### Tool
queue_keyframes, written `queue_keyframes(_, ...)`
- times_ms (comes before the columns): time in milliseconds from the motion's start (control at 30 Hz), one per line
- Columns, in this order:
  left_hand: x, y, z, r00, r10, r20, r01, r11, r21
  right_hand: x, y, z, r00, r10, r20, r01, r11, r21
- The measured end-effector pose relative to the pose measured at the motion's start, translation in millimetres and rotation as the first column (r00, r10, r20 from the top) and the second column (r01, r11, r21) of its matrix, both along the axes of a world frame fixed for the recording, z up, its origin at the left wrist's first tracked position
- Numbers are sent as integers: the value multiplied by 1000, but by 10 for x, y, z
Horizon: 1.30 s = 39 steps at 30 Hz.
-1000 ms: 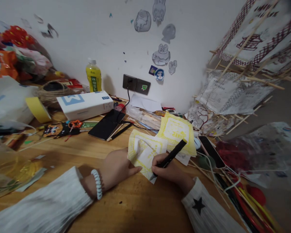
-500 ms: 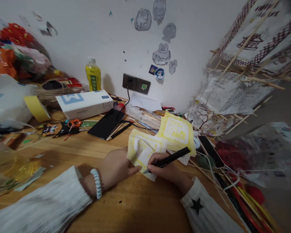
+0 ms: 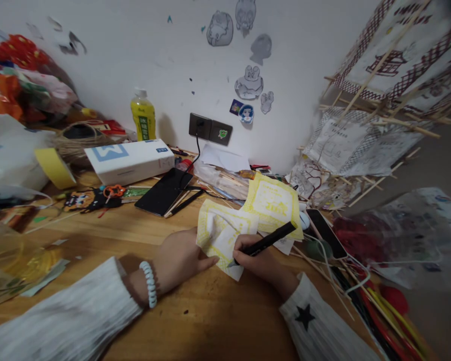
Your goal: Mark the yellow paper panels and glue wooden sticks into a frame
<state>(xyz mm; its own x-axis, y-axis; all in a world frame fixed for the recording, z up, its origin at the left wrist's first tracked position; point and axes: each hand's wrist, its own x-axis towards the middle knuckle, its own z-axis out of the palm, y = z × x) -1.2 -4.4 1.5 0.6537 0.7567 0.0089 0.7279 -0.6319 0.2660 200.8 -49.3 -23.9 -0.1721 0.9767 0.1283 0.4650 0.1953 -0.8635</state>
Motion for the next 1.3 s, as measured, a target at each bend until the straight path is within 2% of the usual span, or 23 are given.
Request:
queue_keyframes(233, 1, -14, 20, 1000, 4, 3, -4, 1000, 12, -5, 8, 4, 998, -13, -54, 14, 1000, 24)
queue_keyframes(467, -4, -15, 28, 1000, -6, -26, 6, 1000, 17, 0, 1, 9, 999, -35, -40, 36, 999, 21)
queue_keyframes(800, -6, -21, 31, 1000, 5, -22, -5, 1000, -6, 40, 3, -17, 997, 19, -73, -22, 999, -47)
queue_keyframes(967, -3, -22, 50, 1000, 3, -18, -3, 1000, -11, 61, 4, -3, 993, 86, -83, -94, 991, -96)
queue_keyframes(1167, -5, -21, 36, 999, 15, -30, -15, 1000, 5, 63, -8, 10, 990, 107, -91, -116, 988, -104)
queue_keyframes(1300, -5, -25, 40, 999, 21, -30, -21, 1000, 4, 57, -18, 64, 975, 114, -189, -140, 982, -128)
